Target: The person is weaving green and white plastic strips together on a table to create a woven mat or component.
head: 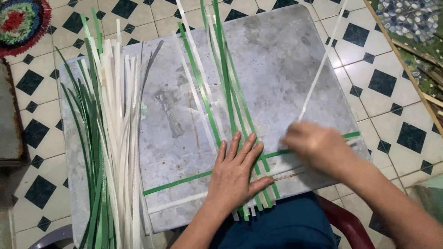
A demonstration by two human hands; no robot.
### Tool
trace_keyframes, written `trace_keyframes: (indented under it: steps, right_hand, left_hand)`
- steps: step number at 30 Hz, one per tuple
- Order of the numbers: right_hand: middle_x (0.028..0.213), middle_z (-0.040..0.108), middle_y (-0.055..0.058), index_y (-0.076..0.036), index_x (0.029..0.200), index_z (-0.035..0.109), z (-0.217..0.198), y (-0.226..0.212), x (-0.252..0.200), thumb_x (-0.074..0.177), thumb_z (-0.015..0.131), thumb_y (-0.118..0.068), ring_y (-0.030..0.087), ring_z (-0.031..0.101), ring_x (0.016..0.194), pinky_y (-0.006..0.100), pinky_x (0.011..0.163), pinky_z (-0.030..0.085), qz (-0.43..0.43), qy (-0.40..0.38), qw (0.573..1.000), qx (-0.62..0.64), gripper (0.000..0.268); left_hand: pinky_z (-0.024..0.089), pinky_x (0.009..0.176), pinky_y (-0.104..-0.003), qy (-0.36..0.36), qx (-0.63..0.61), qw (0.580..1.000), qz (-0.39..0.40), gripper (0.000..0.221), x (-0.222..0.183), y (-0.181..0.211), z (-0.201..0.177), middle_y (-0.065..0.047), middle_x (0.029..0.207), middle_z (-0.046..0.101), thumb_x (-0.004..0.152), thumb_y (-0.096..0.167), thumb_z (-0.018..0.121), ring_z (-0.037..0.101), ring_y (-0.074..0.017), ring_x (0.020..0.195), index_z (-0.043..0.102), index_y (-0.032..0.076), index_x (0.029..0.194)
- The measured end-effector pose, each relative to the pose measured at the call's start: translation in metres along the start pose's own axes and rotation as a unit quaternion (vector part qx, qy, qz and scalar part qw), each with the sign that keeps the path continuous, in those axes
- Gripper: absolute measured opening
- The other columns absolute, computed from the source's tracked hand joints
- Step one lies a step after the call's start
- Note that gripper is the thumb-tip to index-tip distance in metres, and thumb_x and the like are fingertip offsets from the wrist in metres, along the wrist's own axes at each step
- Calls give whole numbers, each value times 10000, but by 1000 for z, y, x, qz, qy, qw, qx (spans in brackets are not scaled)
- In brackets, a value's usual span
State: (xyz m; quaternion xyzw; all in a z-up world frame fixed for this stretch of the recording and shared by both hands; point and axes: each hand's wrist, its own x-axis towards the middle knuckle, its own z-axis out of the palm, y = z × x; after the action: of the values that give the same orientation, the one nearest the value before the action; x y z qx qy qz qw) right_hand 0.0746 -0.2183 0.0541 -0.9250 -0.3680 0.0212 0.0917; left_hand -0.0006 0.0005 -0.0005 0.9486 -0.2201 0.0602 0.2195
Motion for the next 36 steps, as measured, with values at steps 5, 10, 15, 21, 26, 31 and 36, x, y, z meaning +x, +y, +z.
trace_keyframes:
  steps: [5, 10, 15, 21, 26, 31, 36]
  right_hand:
    - [848, 625, 71, -48, 931, 652, 29, 3, -19, 776, 704, -34, 213, 601, 696, 322, 513, 534, -285, -32, 953, -93, 164]
    - [657, 575, 121, -30, 780, 634, 29, -2, -14, 878, 531, -58, 267, 586, 538, 322, 429, 442, -407, -43, 895, -179, 145]
    - [583, 529, 136, -6, 734, 596, 36, -5, -11, 857, 494, -15, 276, 551, 471, 302, 393, 420, -439, 5, 875, -205, 160]
    - [623, 557, 72, -35, 783, 629, 33, -7, -9, 877, 581, -32, 219, 605, 535, 249, 450, 472, -351, 8, 916, -192, 105]
    - [683, 583, 88, -69, 840, 638, 36, -8, -27, 941, 567, -101, 238, 621, 598, 296, 515, 505, -357, 56, 921, -145, 128]
    - [818, 662, 131, -104, 876, 670, 18, -11, -45, 948, 563, -70, 295, 666, 792, 386, 692, 549, -398, 98, 903, -128, 133]
    - [655, 570, 115, -86, 762, 597, 26, -5, -32, 924, 568, -148, 321, 609, 617, 399, 574, 530, -229, 196, 952, -58, 176]
  left_hand:
    - [182, 1159, -560, 0, -10, 1000, 7, 768, -2, 0, 0, -53, 1563, 325, 869, 611, 585, 211, -327, 1467, 433, 143, 1458]
    - [202, 1114, -630, 3, -61, 998, -29, 804, 2, 3, 2, -113, 1496, 451, 757, 636, 648, 326, -408, 1403, 545, 129, 1373]
    - [201, 1114, -624, 4, -62, 998, -25, 802, 0, 1, 3, -111, 1496, 451, 762, 635, 640, 329, -410, 1401, 538, 132, 1379]
    - [217, 1111, -625, 14, -56, 998, -20, 805, 0, 2, 3, -116, 1492, 454, 763, 639, 638, 341, -414, 1394, 534, 130, 1378]
    - [213, 1113, -625, 20, -52, 998, -19, 795, 0, 2, 3, -121, 1486, 463, 768, 634, 629, 337, -412, 1401, 538, 132, 1376]
    - [220, 1109, -628, 30, -62, 997, -19, 787, 0, 4, 0, -135, 1473, 477, 774, 626, 637, 348, -418, 1395, 547, 120, 1370]
    - [200, 1131, -615, 13, -68, 997, -29, 803, 1, 4, 0, -109, 1499, 446, 767, 640, 631, 311, -398, 1417, 531, 134, 1383]
